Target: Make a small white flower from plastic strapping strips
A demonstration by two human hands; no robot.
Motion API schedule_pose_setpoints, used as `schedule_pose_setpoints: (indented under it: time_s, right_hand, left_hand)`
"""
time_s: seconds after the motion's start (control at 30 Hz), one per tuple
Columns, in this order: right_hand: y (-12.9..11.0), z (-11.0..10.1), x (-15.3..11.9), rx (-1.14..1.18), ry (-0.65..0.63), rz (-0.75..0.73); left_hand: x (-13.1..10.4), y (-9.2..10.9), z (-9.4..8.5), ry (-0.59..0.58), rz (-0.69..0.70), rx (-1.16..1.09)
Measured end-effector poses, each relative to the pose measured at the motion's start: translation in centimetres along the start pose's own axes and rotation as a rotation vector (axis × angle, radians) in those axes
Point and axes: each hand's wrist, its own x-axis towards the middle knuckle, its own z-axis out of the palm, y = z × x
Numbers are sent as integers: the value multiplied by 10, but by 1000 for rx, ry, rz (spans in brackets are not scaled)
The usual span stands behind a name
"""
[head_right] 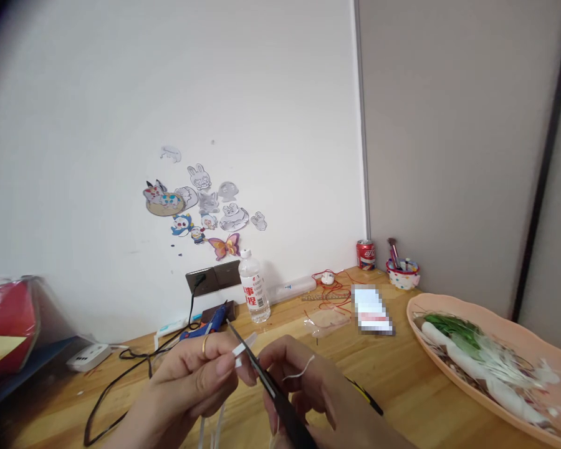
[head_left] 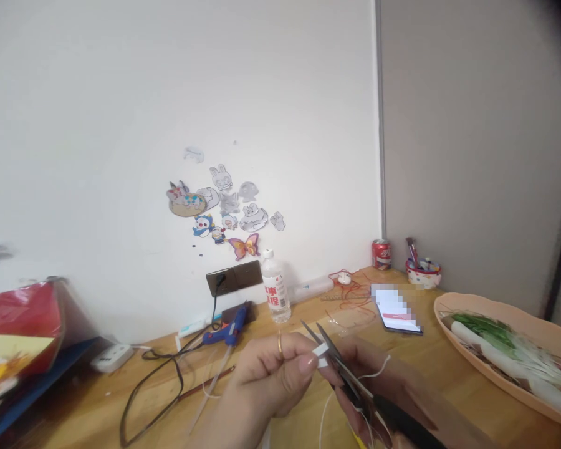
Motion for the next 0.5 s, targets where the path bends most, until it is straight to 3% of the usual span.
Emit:
schedule_pose_setpoints:
  time_s: [0.17, 0.3, 0.43, 0.5]
  right_hand:
    - [12, 3, 2, 248, 53, 52]
    - [8, 3, -1, 333, 44, 90]
    - [3, 0, -7, 87, 201, 109]
    - [8, 3, -10, -167, 142, 83]
  left_hand:
    - [-1, -1, 0, 14, -18, 27]
    - [-2, 4, -1, 63, 12, 54]
    - [0, 17, -13, 285, 92, 47]
    - [4, 23, -23, 376, 140, 62]
